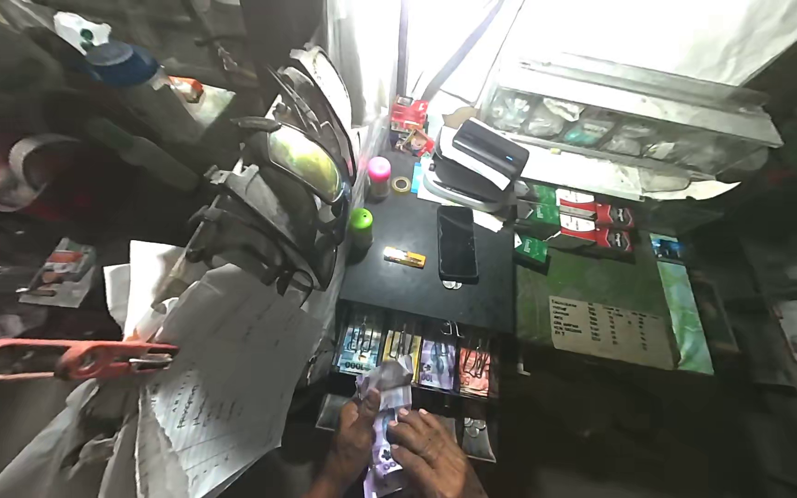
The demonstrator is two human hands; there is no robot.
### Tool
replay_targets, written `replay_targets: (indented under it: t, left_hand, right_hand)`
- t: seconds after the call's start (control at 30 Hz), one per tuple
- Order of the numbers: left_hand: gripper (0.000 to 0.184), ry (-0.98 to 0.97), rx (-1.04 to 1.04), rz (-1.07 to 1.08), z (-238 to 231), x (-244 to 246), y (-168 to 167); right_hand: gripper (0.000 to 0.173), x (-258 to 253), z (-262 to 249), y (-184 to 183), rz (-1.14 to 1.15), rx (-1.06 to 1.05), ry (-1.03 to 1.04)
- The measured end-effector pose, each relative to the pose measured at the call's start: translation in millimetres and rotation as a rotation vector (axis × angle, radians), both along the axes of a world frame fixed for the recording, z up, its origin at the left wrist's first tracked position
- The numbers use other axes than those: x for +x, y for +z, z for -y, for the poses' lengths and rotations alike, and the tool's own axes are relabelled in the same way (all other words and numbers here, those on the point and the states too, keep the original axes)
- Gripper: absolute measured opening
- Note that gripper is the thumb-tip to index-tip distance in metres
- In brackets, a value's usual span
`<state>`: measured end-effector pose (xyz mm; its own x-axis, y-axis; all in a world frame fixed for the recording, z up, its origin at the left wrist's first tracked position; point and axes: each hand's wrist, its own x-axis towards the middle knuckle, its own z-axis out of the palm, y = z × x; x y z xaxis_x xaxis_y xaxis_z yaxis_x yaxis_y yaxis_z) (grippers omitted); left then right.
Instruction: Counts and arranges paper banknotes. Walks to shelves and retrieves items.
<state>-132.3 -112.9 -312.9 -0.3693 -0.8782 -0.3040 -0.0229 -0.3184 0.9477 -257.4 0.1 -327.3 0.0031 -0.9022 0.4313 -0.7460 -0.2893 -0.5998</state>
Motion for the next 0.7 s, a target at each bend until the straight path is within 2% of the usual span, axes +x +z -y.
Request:
replay_targets:
  t: [0.07,0.17,0.27,0.37,0.43,0.5,0.53,0.6,0.67,0.7]
  left_hand:
    - [0.037,-0.029,0.024,-0.036,-1,0,-3]
    - [0.031,-0.080,0.028,-0.154,0,1,-11]
    - [0.023,-0.100,0.049,-0.177,0,1,-14]
    - [0.028,-0.100,0.084,-0.173,0,1,-12]
    - [0.029,-0.080,0.085,-0.191,0,3,-10]
    - [0.030,-0.039,0.073,-0.211,1,7,-8]
    - [0.029,-0.014,0.065,-0.211,2,8,-5]
    - [0.026,0.012,0.040,-0.221,2,11,-3]
    - [0.024,0.014,-0.003,-0.235,0,12,-3]
    - [0.021,0.020,-0.026,-0.224,-1,11,-1]
  right_hand:
    - [0.017,-1,-2,0,-0.030,0.020,0.039]
    - [0.017,-4,-4,3,-0.036,0.043,0.102]
    - [0.018,-6,-6,5,-0.024,0.071,0.144]
    - [0.019,-7,-8,6,0.001,0.092,0.173]
    - [0.034,-13,-9,6,0.082,0.108,0.196]
    - [0.045,-29,-5,5,0.155,0.086,0.120]
    - [0.044,-40,0,4,0.118,0.079,0.035]
    - [0.032,-66,19,-5,-0.093,0.121,-0.121]
    - [0.021,-85,40,-16,-0.309,0.238,-0.180]
    - [0.023,-90,49,-18,-0.377,0.345,-0.174]
